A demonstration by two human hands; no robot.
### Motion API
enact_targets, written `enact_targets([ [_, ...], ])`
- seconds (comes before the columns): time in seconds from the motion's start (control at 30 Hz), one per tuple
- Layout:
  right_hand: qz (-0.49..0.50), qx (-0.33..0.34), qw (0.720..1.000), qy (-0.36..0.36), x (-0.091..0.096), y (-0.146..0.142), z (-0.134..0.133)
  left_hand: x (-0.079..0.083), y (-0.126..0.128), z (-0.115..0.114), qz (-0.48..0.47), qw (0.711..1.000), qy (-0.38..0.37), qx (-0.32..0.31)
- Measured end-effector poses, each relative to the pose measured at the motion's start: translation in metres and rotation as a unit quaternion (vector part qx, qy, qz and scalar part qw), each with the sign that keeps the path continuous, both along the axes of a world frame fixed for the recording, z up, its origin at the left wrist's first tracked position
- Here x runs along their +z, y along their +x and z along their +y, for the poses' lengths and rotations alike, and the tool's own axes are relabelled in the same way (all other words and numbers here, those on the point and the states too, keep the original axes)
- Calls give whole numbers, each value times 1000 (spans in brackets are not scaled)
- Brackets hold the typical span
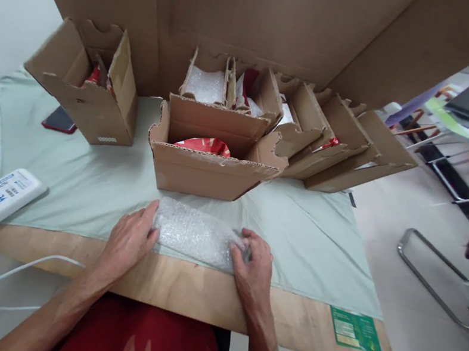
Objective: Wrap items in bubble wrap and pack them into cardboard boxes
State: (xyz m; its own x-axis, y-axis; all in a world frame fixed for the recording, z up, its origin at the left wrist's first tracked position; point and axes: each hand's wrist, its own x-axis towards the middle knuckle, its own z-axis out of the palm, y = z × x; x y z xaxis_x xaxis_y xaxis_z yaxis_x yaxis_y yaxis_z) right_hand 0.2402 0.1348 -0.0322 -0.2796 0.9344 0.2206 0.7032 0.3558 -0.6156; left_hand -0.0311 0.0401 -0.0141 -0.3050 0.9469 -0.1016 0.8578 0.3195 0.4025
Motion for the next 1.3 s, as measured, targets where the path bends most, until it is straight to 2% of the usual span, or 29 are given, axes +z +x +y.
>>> enact_targets([
  [0.13, 134, -29, 986, -97, 15, 1, -22, 12, -6, -9, -61, 998, 25, 19],
  [0.2, 180, -36, 975, -121, 20, -1, -27, 21, -11, -15, -89, 994, 56, 41],
  [0.3, 209, -33, 967, -140, 21, -8, -26, 29, -17, -19, -122, 986, 84, 71],
  [0.43, 227, -14, 960, -166, 21, -14, -25, 24, -22, -19, -160, 978, 118, 64],
  [0.6, 185, 39, 951, -246, 27, 11, -44, 16, -12, -7, -94, 981, 169, -9],
  [0.7, 153, 108, 947, -260, 35, 34, -58, 15, 3, 18, -53, 973, 205, -93],
  [0.8, 149, 191, 928, -283, 41, 45, -72, 15, 17, 45, -19, 960, 232, -157],
  [0.87, 167, 187, 913, -323, 40, 45, -83, 16, 23, 50, -7, 952, 247, -181],
  [0.97, 241, 129, 864, -422, 31, 35, -104, 23, 26, 26, -54, 933, 243, -259],
  [1.03, 301, 103, 814, -485, 24, 27, -115, 30, 26, -6, -121, 917, 202, -321],
  [1.1, 354, 80, 780, -510, 17, 20, -121, 36, 24, -38, -172, 909, 149, -348],
  [1.2, 413, 52, 755, -507, 14, 11, -120, 36, 23, -69, -176, 910, 122, -354],
  [1.3, 435, 52, 738, -514, 16, 6, -115, 25, 25, -76, -136, 916, 142, -348],
])
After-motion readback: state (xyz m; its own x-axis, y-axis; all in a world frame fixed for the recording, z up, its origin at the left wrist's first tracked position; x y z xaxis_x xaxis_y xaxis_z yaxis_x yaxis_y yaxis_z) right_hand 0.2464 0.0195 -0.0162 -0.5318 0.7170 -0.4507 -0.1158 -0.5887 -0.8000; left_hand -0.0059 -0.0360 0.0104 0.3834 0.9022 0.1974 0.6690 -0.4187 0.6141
